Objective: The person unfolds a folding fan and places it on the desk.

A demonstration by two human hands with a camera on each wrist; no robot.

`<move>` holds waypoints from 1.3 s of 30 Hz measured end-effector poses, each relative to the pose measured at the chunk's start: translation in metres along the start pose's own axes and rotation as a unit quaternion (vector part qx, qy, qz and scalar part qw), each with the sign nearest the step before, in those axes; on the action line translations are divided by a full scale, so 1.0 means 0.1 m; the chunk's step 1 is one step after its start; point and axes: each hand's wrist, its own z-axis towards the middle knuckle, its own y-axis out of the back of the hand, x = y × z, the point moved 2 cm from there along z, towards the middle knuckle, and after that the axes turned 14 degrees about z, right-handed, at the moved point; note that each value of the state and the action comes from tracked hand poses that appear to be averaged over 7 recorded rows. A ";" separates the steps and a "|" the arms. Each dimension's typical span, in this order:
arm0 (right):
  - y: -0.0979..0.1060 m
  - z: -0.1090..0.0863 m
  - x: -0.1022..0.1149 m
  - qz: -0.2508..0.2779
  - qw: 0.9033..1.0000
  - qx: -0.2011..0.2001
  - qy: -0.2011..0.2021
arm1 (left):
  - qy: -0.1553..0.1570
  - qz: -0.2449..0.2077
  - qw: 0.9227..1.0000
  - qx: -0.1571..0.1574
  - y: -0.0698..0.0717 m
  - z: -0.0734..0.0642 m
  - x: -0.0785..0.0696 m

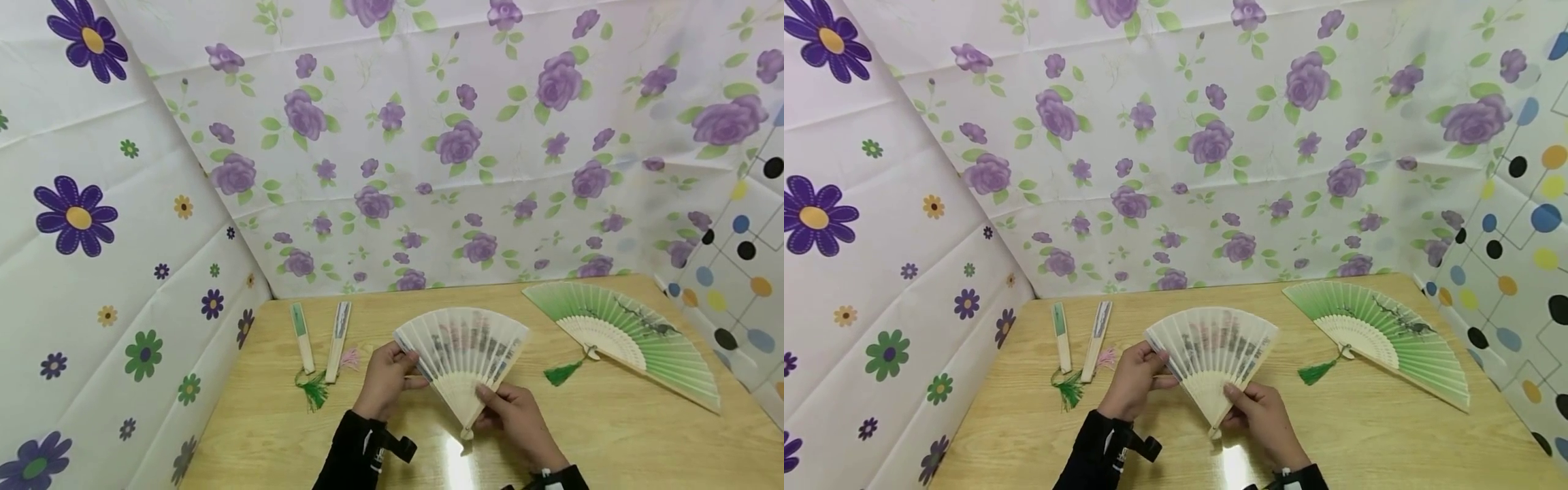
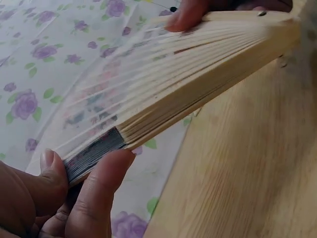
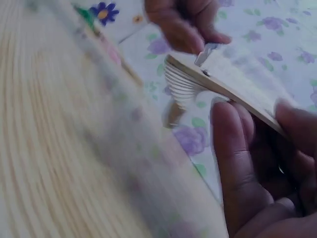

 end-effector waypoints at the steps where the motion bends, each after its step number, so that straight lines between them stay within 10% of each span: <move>1: 0.00 0.00 0.00 0.007 1.000 -0.004 0.001 | 0.000 -0.006 1.000 0.000 0.01 0.00 0.00; 11: 0.05 0.02 -0.04 0.033 0.998 0.035 -0.027 | 0.000 0.017 1.000 -0.008 0.02 -0.02 -0.02; 39: 0.07 -0.01 -0.04 0.109 0.993 -0.052 0.004 | 0.013 0.012 1.000 -0.024 0.02 -0.15 -0.24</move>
